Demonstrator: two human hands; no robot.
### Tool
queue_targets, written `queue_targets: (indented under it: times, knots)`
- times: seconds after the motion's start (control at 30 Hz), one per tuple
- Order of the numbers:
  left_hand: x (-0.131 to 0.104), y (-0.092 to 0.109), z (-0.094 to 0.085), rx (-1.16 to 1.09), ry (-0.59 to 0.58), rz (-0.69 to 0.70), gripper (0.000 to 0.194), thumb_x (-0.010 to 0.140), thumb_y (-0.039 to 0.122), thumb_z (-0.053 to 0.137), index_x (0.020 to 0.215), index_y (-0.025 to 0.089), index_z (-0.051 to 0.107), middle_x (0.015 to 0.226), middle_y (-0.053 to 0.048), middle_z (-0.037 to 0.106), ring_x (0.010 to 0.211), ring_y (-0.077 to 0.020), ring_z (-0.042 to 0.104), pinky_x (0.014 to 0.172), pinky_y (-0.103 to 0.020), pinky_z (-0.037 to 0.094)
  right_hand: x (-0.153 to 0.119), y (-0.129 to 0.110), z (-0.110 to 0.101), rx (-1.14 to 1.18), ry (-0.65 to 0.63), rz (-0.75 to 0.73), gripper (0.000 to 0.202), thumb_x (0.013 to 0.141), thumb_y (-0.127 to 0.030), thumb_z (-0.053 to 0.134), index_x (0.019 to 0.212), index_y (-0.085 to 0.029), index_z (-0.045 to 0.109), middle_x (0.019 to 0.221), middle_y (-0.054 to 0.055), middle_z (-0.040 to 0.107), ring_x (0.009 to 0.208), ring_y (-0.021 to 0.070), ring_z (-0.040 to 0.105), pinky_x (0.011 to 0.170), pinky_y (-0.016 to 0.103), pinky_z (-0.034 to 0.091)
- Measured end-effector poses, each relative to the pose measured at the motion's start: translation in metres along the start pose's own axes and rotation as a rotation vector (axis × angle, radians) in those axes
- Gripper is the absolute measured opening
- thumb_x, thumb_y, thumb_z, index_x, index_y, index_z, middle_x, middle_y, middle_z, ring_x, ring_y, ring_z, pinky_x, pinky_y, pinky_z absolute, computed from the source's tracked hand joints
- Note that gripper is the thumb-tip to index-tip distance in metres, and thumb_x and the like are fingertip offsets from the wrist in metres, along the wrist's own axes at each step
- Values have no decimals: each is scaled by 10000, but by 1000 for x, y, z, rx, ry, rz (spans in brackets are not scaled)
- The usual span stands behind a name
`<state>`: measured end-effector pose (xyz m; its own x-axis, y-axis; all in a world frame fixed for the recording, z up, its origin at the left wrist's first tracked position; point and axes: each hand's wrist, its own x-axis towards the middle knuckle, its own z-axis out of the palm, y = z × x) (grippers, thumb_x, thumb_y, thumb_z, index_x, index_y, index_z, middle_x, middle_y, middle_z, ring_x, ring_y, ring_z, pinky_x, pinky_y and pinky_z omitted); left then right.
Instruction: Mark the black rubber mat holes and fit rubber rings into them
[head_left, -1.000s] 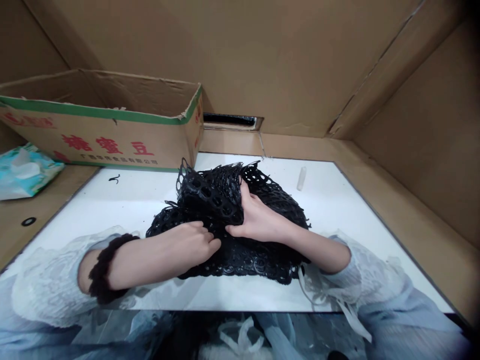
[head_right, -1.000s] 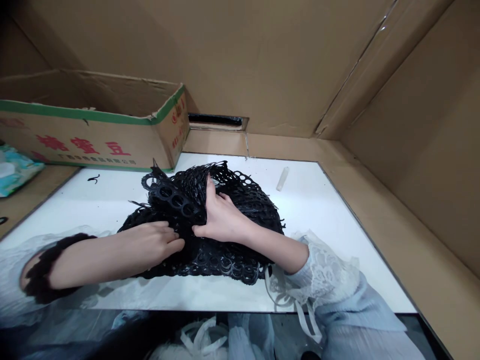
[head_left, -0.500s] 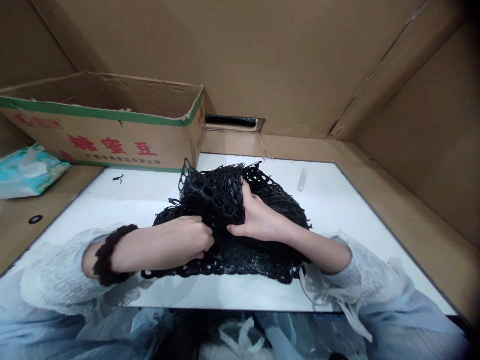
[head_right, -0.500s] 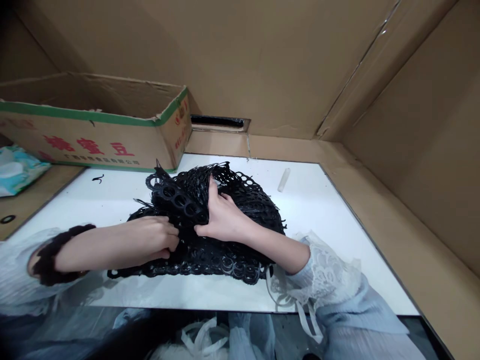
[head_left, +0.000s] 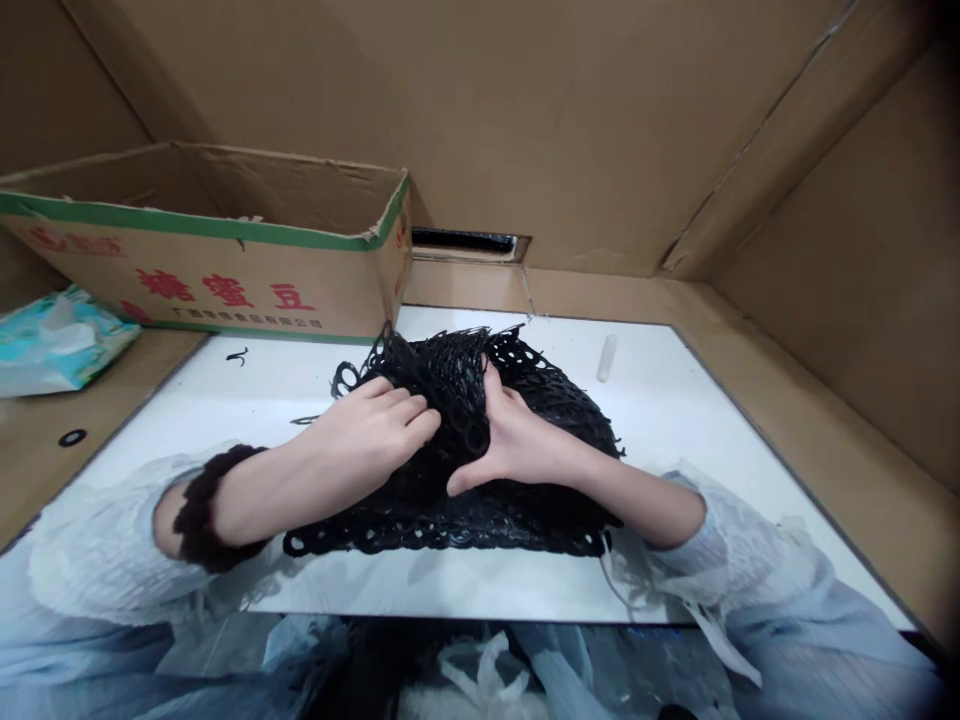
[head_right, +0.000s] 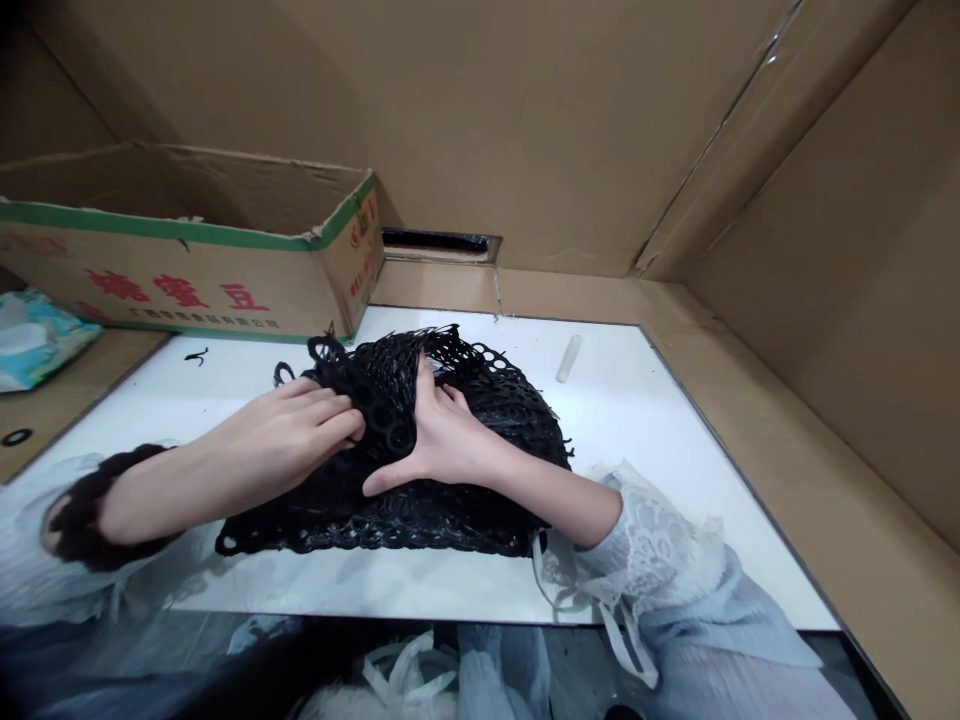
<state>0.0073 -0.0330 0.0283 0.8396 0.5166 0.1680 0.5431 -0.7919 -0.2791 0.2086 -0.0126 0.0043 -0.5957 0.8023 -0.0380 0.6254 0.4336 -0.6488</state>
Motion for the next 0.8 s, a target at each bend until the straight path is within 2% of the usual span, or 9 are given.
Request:
queue_targets:
  times: [0.07, 0.17, 0.23, 0.3, 0.37, 0.43, 0.53, 0.6, 0.8]
  knots:
    - [2, -1, 3, 37, 90, 7, 129, 779, 53, 452, 801, 136, 548, 749, -64, 599, 689, -190, 542, 671, -312, 375, 0, 0, 2, -26, 15, -34, 1366, 519, -544, 725, 1356, -12, -214, 1427, 284, 130, 1339, 359, 124, 1062, 503, 127]
    - [0, -1, 1, 58, 154, -35, 118, 819, 93, 448, 870, 123, 551, 832, -99, 606, 774, -212, 552, 710, -326, 381, 0, -2, 2, -44, 47, -61, 1164, 664, -383, 653, 1365, -45, -213, 1434, 250, 158, 1322, 309, 222, 1059, 466, 176]
    - [-3, 1, -4, -30, 94, -21, 82, 836, 131, 463, 836, 148, 543, 810, -71, 597, 743, -190, 546, 689, -304, 378, 0, -3, 0, -29, 55, -57, 1119, 687, -333, 622, 1362, -58, -227, 1434, 240, 176, 1302, 290, 276, 1048, 457, 210]
    - [-6, 4, -5, -158, -31, 70, 58, 830, 167, 502, 782, 173, 533, 763, -26, 589, 686, -158, 532, 667, -282, 370, 1, -5, -1, -13, 57, -43, 1126, 678, -330, 627, 1363, -67, -228, 1427, 236, 203, 1295, 287, 290, 1042, 457, 224]
    - [-9, 8, 0, -244, -154, 159, 50, 800, 185, 558, 755, 185, 535, 739, 2, 589, 658, -142, 521, 664, -277, 360, 1, -6, -3, -6, 57, -25, 1124, 674, -333, 632, 1369, -73, -212, 1417, 232, 231, 1295, 286, 287, 1040, 452, 230]
    - [-11, 12, 9, -276, -222, 191, 71, 761, 199, 611, 741, 189, 543, 738, 12, 594, 659, -141, 517, 665, -280, 351, 1, -6, -3, -5, 57, -10, 1115, 673, -337, 633, 1377, -75, -191, 1405, 227, 261, 1295, 284, 287, 1039, 446, 233]
    - [-12, 16, 21, -266, -249, 168, 100, 718, 206, 652, 714, 183, 554, 728, 8, 599, 653, -147, 519, 661, -289, 342, 1, -7, -3, 7, 56, -14, 1107, 677, -338, 630, 1377, -66, -183, 1363, 219, 341, 1272, 274, 328, 1036, 442, 234]
    - [-12, 17, 23, -227, -238, 158, 73, 718, 168, 630, 697, 179, 561, 710, 1, 600, 652, -155, 526, 673, -300, 340, 1, -8, -3, 13, 55, -18, 1101, 681, -337, 625, 1376, -55, -181, 1338, 216, 379, 1257, 269, 351, 1034, 441, 235]
    - [-12, 14, 10, -253, -275, 163, 181, 716, 33, 531, 611, 180, 533, 681, 5, 600, 632, -140, 537, 668, -295, 345, 0, -8, -3, 5, 49, -2, 1086, 684, -344, 616, 1380, -49, -164, 1324, 218, 394, 1242, 277, 368, 1031, 441, 231]
